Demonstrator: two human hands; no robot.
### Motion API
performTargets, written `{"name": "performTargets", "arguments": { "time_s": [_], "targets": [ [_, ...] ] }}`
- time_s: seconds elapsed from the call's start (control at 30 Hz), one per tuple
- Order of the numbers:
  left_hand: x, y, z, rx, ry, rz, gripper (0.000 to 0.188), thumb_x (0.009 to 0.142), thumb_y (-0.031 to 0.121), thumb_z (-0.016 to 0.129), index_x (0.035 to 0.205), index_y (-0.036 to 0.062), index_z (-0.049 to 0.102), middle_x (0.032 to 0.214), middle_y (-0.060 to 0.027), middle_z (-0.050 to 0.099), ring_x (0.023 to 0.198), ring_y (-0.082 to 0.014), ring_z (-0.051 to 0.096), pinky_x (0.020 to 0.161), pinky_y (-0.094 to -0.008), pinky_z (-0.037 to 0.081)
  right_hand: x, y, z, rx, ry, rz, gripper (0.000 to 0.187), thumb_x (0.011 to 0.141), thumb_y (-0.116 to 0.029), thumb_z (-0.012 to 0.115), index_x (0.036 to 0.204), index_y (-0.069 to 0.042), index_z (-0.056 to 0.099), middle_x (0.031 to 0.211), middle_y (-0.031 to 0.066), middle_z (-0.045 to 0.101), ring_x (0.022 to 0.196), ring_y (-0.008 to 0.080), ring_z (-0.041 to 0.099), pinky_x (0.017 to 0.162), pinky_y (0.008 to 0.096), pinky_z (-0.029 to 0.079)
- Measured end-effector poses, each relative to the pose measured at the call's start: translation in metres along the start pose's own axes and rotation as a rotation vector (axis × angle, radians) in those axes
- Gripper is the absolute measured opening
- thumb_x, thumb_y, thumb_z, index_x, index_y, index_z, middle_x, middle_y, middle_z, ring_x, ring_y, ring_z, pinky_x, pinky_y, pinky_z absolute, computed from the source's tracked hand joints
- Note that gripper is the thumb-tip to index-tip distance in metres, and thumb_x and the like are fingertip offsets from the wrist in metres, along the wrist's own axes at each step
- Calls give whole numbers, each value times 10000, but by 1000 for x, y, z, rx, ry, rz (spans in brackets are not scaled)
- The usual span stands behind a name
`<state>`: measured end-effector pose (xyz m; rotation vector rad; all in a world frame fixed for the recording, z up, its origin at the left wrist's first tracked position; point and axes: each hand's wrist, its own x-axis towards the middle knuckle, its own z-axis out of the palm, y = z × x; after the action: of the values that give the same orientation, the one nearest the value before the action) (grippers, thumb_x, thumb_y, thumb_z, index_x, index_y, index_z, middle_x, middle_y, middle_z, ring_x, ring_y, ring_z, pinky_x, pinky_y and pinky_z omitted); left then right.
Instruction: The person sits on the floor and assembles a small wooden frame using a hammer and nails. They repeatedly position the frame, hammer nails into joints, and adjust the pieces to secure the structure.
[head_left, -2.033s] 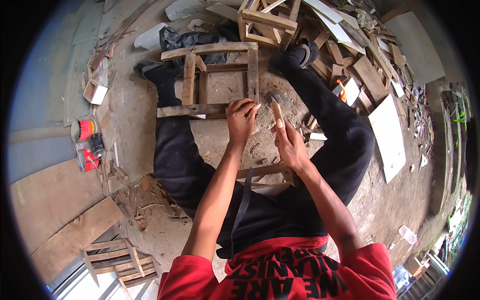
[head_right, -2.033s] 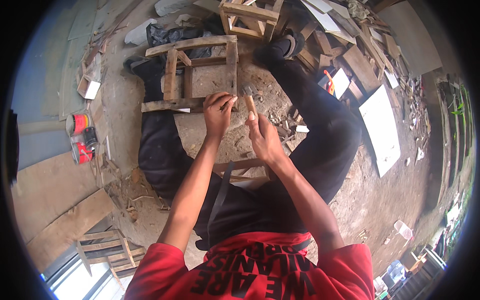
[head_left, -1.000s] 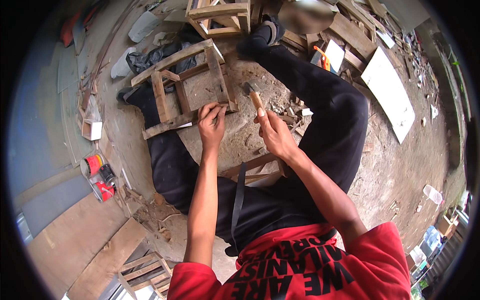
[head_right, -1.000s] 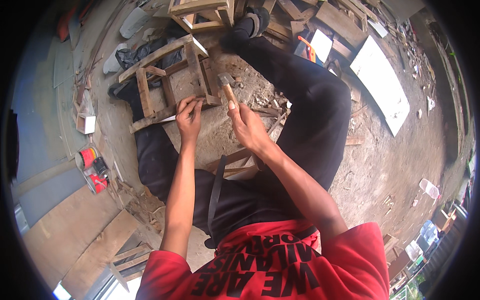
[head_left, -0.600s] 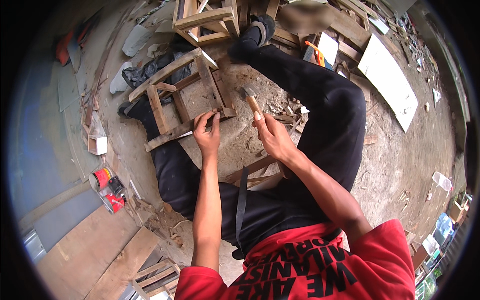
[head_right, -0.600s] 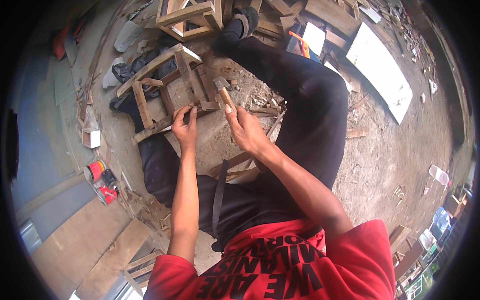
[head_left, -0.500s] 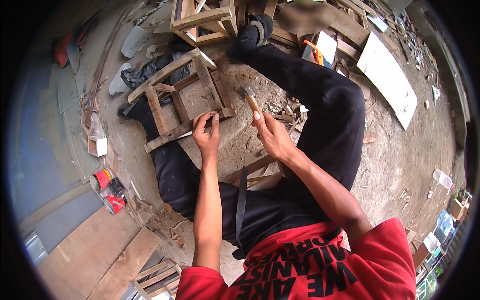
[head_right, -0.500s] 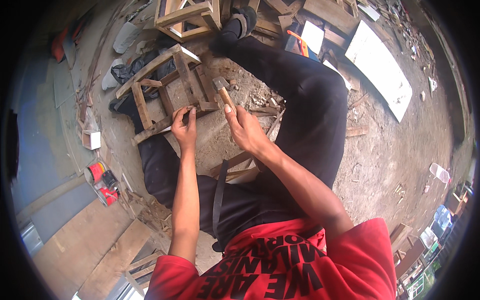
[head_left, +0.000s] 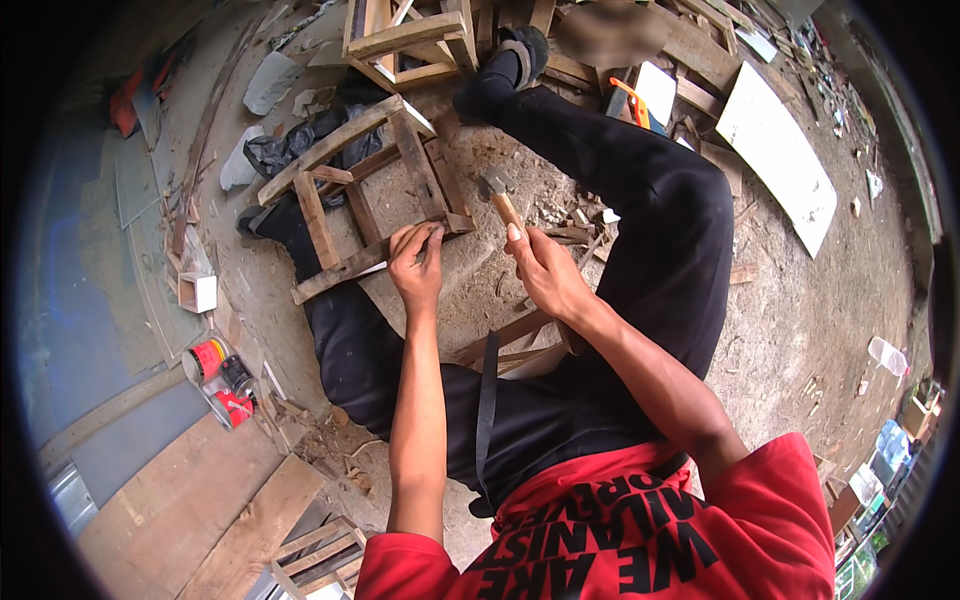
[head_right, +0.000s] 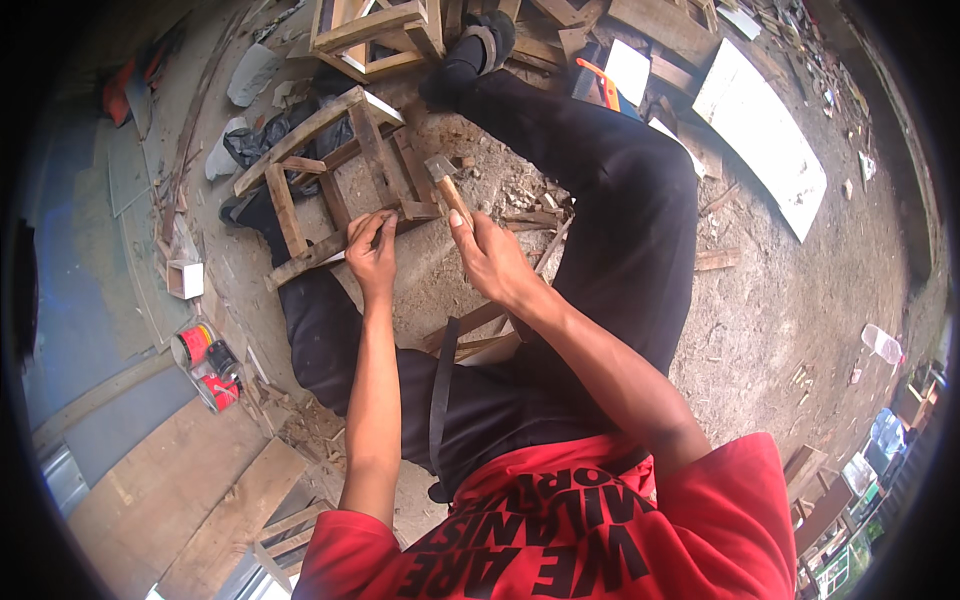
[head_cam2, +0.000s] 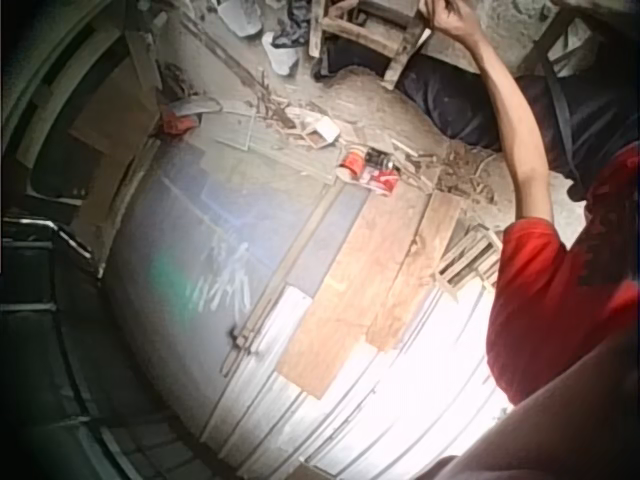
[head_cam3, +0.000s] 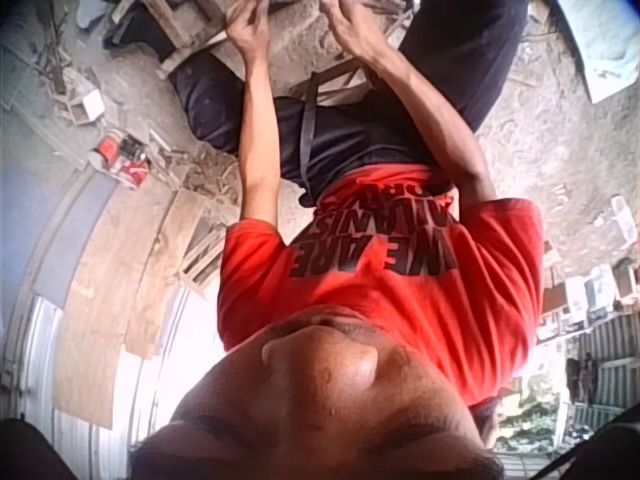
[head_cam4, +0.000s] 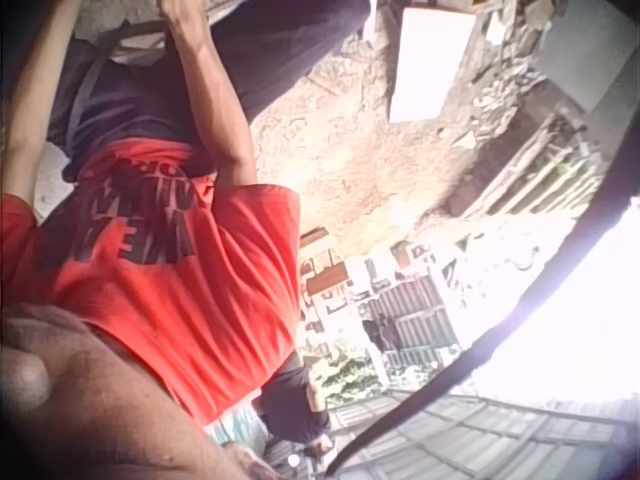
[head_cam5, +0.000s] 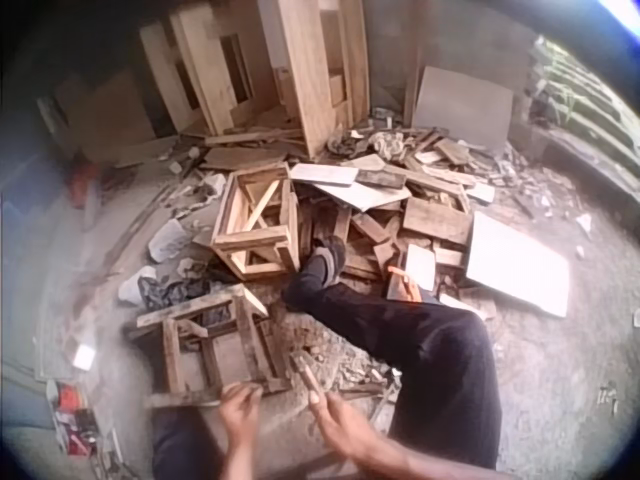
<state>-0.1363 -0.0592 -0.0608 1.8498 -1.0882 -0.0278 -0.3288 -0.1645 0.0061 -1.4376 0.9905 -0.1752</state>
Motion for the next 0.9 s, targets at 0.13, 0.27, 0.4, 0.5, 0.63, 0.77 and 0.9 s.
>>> {"name": "performTargets", "arguments": {
  "time_s": [0.13,0.27,0.4,0.5,0.63,0.77,0.9],
  "targets": [
    [0,0,1,0,2,-4,100,872,81,739,926,-3,744,922,-84,744,931,-252,639,854,-360,493,2,5,2,-19,-7,10,582,1053,-521,387,893,23,516,673,210,590,651,335,619,647,478,465],
    [0,0,0,9,0,4,97,872,73,737,929,-6,743,919,-86,743,926,-254,638,848,-360,494,2,7,4,-21,-2,3,580,1053,-517,392,890,26,514,669,218,588,651,353,620,648,479,465],
    [-1,0,2,34,-2,18,122,884,99,739,942,-8,742,909,-71,735,933,-222,631,840,-334,493,0,5,4,-24,2,-13,566,1052,-501,411,894,32,514,666,228,583,648,362,617,645,478,465],
    [-3,-4,4,71,8,23,113,882,96,738,941,-1,741,921,-71,736,939,-234,629,841,-339,494,-4,3,8,-39,-6,-9,540,1054,-475,427,898,34,515,665,236,578,644,364,616,637,480,461],
    [-5,-6,6,78,23,32,109,869,87,740,949,13,737,942,-75,740,951,-265,636,869,-370,492,-19,-13,14,19,-41,-74,486,1065,-428,426,932,29,524,663,232,573,631,373,613,616,479,451],
    [-6,-7,3,76,26,71,128,868,87,728,985,35,726,991,-54,730,985,-278,624,908,-391,471,-32,-25,23,-36,-118,-73,468,1071,-419,408,983,25,527,673,221,579,634,353,610,620,470,453],
    [-8,-12,8,95,42,130,132,855,75,724,983,47,718,1026,-38,713,1024,-266,612,924,-390,453,-33,-19,33,-113,-100,-47,488,1075,-426,397,1031,33,558,679,193,588,636,322,617,619,448,462]
  ]
}}
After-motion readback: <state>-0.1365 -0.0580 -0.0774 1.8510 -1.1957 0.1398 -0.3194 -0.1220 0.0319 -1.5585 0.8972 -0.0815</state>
